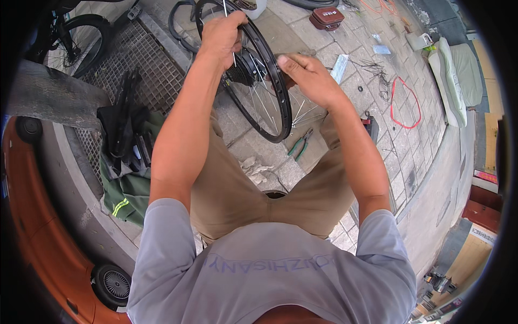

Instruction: The person is repairing a bicycle wheel by inserting and adjusting spokes. They use a hammer to tap the spokes into place and a spoke wrench to tighten them. The person works methodically, ensuring each spoke is properly aligned and secured.

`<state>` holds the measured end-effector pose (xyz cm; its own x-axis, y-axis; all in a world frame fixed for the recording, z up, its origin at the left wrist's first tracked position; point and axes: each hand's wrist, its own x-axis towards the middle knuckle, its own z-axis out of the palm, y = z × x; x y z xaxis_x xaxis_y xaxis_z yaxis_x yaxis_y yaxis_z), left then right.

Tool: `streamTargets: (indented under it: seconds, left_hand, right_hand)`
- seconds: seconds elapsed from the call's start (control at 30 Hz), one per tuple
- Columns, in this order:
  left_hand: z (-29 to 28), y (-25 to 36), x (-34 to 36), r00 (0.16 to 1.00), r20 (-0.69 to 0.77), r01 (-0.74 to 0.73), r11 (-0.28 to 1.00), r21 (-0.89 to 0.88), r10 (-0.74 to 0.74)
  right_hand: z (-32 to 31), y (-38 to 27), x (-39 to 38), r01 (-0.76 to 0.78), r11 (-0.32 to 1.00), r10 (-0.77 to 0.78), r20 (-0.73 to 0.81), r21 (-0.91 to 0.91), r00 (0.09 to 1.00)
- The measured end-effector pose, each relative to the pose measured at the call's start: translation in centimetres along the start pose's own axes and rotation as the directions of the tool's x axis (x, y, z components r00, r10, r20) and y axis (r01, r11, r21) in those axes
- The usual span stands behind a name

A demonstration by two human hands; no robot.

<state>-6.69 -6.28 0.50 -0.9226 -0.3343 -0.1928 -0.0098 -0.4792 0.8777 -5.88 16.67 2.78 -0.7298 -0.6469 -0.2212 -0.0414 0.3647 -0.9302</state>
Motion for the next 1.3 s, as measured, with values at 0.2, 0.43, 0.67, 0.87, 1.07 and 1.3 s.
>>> streamTargets:
  seconds: [0.2,0.43,0.67,0.87,1.07,1.3]
  left_hand:
    - [-1.9,1.0,-0.1,0.995,-0.101,-0.017,0.999,0.029,0.02]
    - [-1.8,0.4,0.6,0.983,-0.157,-0.086,0.994,0.071,0.096]
    - [0.4,0.0,1.9,0.985,-0.134,-0.093,0.987,0.134,0.111]
    - [0.0,0.1,2.8,0.999,-0.043,-0.024,0.998,0.052,0.026]
    - [1.2,-1.2,3.0,0.994,-0.069,0.08,0.997,0.007,-0.079]
    - [0.9,-2.1,4.2,0.981,-0.096,0.165,0.986,-0.019,-0.166]
  right_hand:
    - [0.3,9.3,-3.9,0.05,0.996,-0.051,-0.011,-0.07,0.999]
    - [3.7,11.6,-4.6,0.02,0.987,-0.027,0.039,0.158,0.999]
    - [1.7,9.7,-6.7,-0.049,0.965,0.029,0.081,0.257,0.996]
    - [1.2,8.2,-8.5,0.05,0.934,-0.056,0.005,0.353,0.998]
    - [0.9,7.3,-8.6,0.07,0.891,-0.086,0.015,0.449,0.996]
    - [1.4,8.2,-7.1,0.069,0.807,-0.102,0.023,0.586,0.995]
